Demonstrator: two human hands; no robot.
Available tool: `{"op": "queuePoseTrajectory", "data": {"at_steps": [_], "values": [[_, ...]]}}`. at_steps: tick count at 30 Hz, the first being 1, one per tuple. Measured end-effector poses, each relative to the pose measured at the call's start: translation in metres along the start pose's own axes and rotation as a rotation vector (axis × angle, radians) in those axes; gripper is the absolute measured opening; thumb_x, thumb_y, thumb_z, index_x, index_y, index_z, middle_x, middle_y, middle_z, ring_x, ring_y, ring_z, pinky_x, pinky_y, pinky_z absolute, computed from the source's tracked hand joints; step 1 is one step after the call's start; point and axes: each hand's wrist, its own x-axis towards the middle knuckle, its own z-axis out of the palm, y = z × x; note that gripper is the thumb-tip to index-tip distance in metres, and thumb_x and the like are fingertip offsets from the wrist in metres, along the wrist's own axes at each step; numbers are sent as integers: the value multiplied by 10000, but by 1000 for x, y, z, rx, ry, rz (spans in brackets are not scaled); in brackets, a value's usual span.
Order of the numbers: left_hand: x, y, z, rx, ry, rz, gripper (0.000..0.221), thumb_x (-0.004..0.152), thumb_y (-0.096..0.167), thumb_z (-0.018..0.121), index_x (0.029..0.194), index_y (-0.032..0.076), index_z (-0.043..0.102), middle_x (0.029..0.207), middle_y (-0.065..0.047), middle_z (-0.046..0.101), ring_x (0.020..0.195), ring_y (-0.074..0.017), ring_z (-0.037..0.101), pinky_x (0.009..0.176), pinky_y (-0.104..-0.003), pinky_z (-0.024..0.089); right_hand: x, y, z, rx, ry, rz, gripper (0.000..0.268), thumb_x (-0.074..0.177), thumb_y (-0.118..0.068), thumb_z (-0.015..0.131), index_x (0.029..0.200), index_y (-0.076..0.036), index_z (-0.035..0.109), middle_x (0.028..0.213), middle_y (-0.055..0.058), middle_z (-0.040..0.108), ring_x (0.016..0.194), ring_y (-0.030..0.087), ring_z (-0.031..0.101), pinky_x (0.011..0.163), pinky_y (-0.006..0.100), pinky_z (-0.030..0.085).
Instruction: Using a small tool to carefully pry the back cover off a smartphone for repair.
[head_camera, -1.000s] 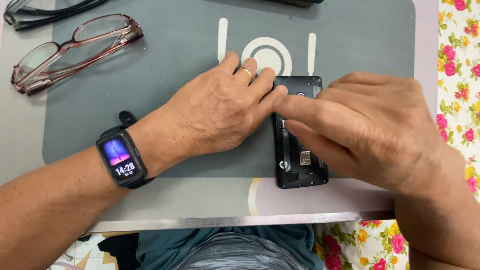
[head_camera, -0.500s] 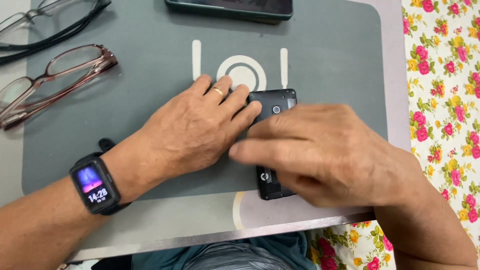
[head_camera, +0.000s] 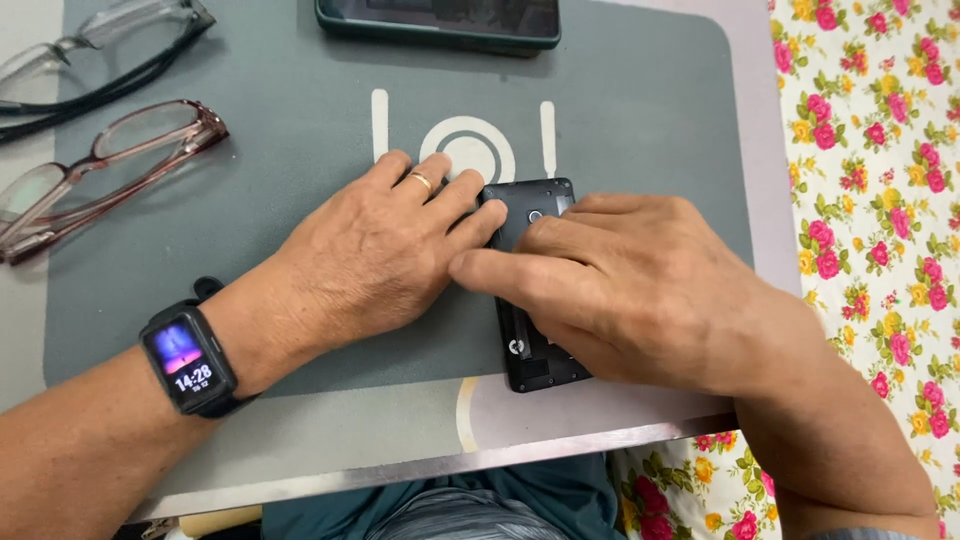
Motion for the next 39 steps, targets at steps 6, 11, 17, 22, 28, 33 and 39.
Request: {"op": "queuePoseTrajectory", "data": {"at_steps": [6,11,17,22,28,33,39], "values": [[1,-1,-4,-47,-8,20,249,1048,101,528,1262,91,654,1053,-64,622,991,-286,631,753,-395,485,-2,8,3,-7,101,22,125,1132,-90,669,1253,-62,687,726,33,555,597,251,507,643,376,504],[3,-2,-5,-80,6,32,248,1040,68,543,1280,69,604,1079,-85,597,979,-291,623,740,-408,479,-2,6,2,17,34,92,379,942,10,573,1284,-139,636,783,14,552,623,267,561,622,409,472],[6,0,-8,-12,-20,30,152,1048,88,567,1175,129,638,1056,-54,633,1012,-261,669,747,-378,484,-9,5,12,-64,203,39,202,1071,71,583,1089,-111,668,657,-12,374,602,205,273,530,336,360],[6,0,-9,-20,-12,28,156,1025,35,558,1130,122,634,1022,-51,616,956,-252,635,730,-375,479,-7,-1,18,-53,257,24,281,1020,124,498,991,-127,621,647,-14,330,612,192,227,560,330,349],[5,-1,-8,-67,-39,47,252,1002,56,566,1242,84,636,1135,-97,647,1050,-302,649,768,-409,497,-8,-5,18,-96,251,1,342,1003,115,497,1114,-137,699,641,-8,402,562,206,312,563,345,350],[8,-1,-14,-124,-72,37,251,1048,72,531,1277,75,633,1187,-119,660,1105,-330,655,826,-427,509,-7,-7,15,-64,165,37,298,971,83,535,1138,-144,632,729,24,468,561,261,359,566,406,395],[4,-1,-10,-94,-65,42,278,1014,102,602,1289,95,646,1292,-128,685,1161,-331,683,930,-438,553,-9,-4,18,27,159,0,347,990,131,535,1223,-101,647,678,31,450,561,253,399,563,405,386]]}}
